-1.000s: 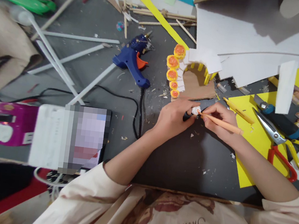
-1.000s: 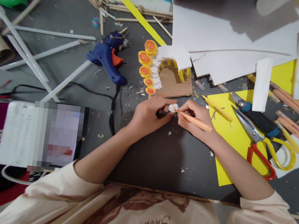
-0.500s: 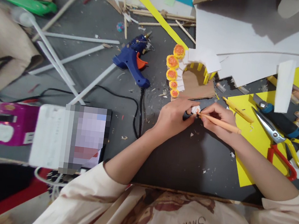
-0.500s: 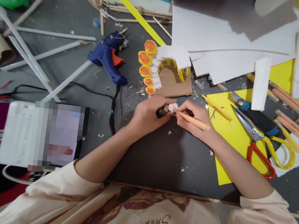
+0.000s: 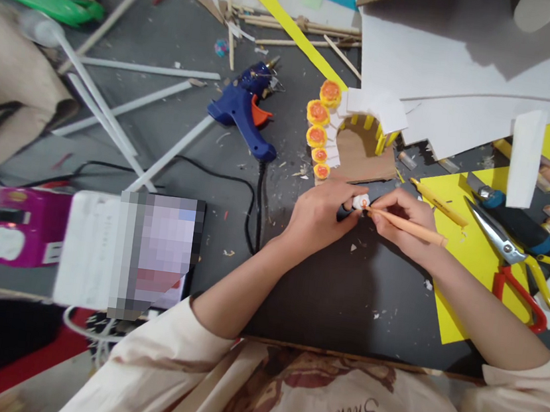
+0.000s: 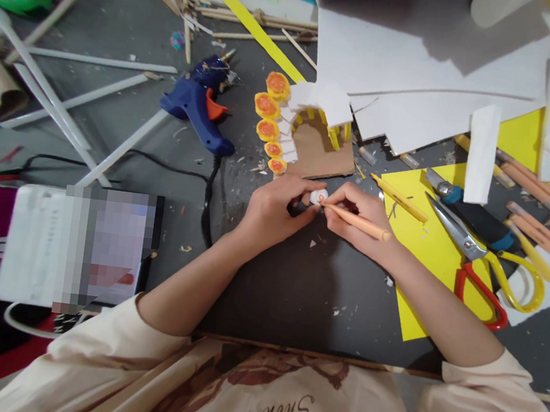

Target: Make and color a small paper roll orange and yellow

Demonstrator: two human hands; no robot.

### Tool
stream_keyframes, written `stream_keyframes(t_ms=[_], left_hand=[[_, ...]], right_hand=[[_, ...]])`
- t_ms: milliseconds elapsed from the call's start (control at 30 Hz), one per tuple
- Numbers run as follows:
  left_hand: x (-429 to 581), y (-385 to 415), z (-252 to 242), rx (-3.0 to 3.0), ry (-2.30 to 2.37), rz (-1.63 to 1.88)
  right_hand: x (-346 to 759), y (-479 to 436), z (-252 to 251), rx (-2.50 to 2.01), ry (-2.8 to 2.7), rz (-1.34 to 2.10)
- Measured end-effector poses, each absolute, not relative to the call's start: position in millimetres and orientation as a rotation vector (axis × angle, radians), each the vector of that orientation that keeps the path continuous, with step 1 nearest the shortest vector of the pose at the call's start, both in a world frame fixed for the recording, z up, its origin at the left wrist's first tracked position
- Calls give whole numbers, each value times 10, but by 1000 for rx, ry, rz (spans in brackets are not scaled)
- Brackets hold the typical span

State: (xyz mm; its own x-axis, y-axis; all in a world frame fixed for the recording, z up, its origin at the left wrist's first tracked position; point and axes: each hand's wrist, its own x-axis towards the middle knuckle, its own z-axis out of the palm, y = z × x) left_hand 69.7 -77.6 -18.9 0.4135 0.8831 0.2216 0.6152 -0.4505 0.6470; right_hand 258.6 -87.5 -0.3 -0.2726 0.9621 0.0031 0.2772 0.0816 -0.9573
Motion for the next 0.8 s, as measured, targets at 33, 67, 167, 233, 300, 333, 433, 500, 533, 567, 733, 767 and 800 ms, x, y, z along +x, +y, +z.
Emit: stream_keyframes(t_ms=[33,67,167,233,300,333,433,500,533,567,733,767,800], left_hand=[[697,-776,-189,2203,1266,765],[697,-775,-189,2204,1261,769],[695,-774,-189,2211,1259,765],[694,-775,-188,2217,1255,775],[693,-775,-186,2217,1253,783],[692,-775,-186,2214,1255,776],[688,-775,-184,2209,1263,745],[685,-776,-185,2213,1248,762],[684,-777,-186,2214,1241,775],[683,-777,-187,2216,1239,780],[690,-780,-194,2213,1253,775],[692,-780,-196,2212,1246,794],[693,-781,-198,2212,1238,815]], right_hand=[[2579,-871,7,-1240,-1648,1226],[2573,-869,14,-1236,-1646,1224],[2569,-864,20,-1237,-1646,1205],[2573,-863,20,-1240,-1646,1206],[2576,-862,22,-1248,-1643,1212],[2576,-861,25,-1253,-1642,1212],[2570,-861,30,-1264,-1644,1206],[2565,-863,26,-1258,-1650,1198],[2563,-863,22,-1253,-1653,1193],[2563,-863,17,-1248,-1655,1186],[2580,-868,1,-1219,-1618,1160],[2585,-869,1,-1215,-1605,1160],[2589,-870,3,-1216,-1599,1162]])
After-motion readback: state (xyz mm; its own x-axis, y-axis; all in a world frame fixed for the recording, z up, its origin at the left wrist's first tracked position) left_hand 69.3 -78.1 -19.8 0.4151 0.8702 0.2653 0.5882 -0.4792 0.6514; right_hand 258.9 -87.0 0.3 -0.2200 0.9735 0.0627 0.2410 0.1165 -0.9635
